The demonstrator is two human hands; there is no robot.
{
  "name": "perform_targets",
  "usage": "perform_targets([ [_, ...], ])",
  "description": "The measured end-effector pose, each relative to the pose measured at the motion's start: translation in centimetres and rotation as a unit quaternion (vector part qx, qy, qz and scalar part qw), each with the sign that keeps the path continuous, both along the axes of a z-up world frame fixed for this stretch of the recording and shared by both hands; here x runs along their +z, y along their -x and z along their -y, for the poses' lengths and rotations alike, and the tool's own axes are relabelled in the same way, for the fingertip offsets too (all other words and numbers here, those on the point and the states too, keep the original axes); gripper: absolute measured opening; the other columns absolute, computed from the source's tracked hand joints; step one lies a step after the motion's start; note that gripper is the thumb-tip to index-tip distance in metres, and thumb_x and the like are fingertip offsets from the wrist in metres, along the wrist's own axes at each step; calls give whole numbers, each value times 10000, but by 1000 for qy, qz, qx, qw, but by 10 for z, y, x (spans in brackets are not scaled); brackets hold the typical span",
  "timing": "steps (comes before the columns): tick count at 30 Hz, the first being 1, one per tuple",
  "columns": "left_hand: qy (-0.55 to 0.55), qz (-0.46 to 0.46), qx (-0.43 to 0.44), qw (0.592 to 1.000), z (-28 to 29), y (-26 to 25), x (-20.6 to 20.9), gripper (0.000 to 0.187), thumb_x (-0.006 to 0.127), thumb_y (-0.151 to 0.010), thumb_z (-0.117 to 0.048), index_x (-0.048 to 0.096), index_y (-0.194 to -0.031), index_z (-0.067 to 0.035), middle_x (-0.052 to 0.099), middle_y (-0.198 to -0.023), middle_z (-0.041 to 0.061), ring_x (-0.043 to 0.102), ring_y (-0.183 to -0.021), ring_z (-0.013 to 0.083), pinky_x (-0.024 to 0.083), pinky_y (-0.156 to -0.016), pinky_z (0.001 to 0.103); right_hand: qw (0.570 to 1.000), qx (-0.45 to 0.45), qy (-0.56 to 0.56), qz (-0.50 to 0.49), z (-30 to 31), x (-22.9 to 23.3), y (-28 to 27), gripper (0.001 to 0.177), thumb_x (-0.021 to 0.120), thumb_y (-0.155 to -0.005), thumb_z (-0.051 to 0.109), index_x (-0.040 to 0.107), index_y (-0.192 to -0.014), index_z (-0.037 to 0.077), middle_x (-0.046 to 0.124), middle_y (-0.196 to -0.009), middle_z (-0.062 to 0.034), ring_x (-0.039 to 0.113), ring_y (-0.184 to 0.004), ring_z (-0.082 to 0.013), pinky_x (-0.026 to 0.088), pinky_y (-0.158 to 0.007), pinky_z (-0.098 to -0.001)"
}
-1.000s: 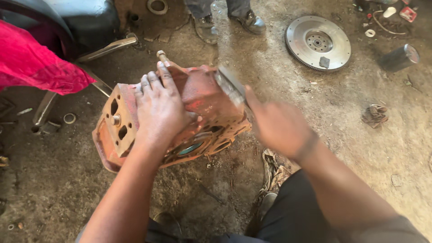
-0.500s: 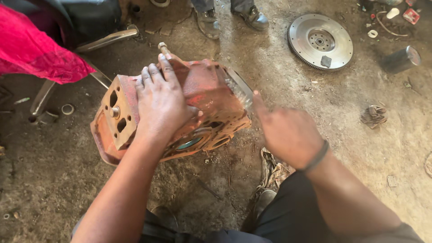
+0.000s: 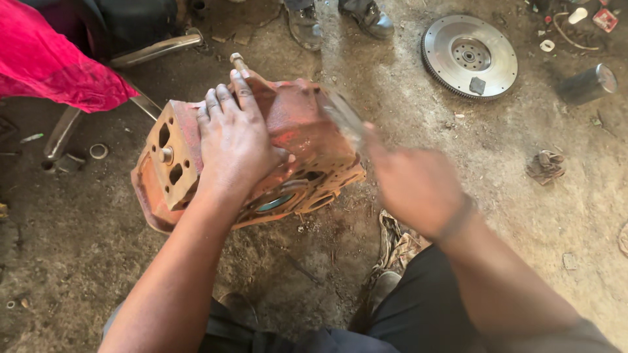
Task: The person scrubs a large, reddish-brown metal engine casing with a wire brush to remove rust and debris. They hold the casing with their left hand and vigorously scrub various surfaces, including the flat top and the circular openings, while sitting on the workshop floor.
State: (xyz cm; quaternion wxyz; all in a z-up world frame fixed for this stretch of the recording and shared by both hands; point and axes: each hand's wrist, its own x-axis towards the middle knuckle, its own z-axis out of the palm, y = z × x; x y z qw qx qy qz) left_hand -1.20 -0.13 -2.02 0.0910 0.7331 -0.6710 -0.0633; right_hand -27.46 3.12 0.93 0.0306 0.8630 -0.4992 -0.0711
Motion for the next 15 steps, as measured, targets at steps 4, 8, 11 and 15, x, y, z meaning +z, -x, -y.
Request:
perform_targets([
  [4,1,-7,-4,1000,0,-1,2,1459,980,-526,-512,128,-1530,117,331,-1511,358,308,-1441,470,243,-1170,560,998,-29,21,48,64,-31,-46,750,534,-896,85,284,-1588,-57,703,-762,-195,698,-662,-354,559,-576,-488],
  [8,1,-12,-7,1000,6,-4,-1,1442,971,-543,-503,124,-1542,101,331,-1520,353,312,-1435,476,253,-1156,568,994,16,64,86,51,-16,-27,668,558,-910,145,361,-1526,-21,706,-784,-188,686,-676,-365,547,-592,-500],
  [11,13,7,-11,1000,6,-4,-4,1429,970,-574,-497,113,-1525,137,325,-1494,388,297,-1415,502,236,-1141,580,997,45,19,59,-3,12,6,776,548,-780,59,360,-1529,-22,703,-775,-187,701,-635,-343,558,-570,-485],
  [15,-9,7,-2,1000,1,-1,-1,1424,961,-574,-510,120,-1530,127,323,-1516,368,299,-1442,475,242,-1166,568,999,-14,-9,52,22,-19,-21,745,535,-890,61,266,-1577,-38,701,-757,-205,696,-652,-384,551,-600,-520],
])
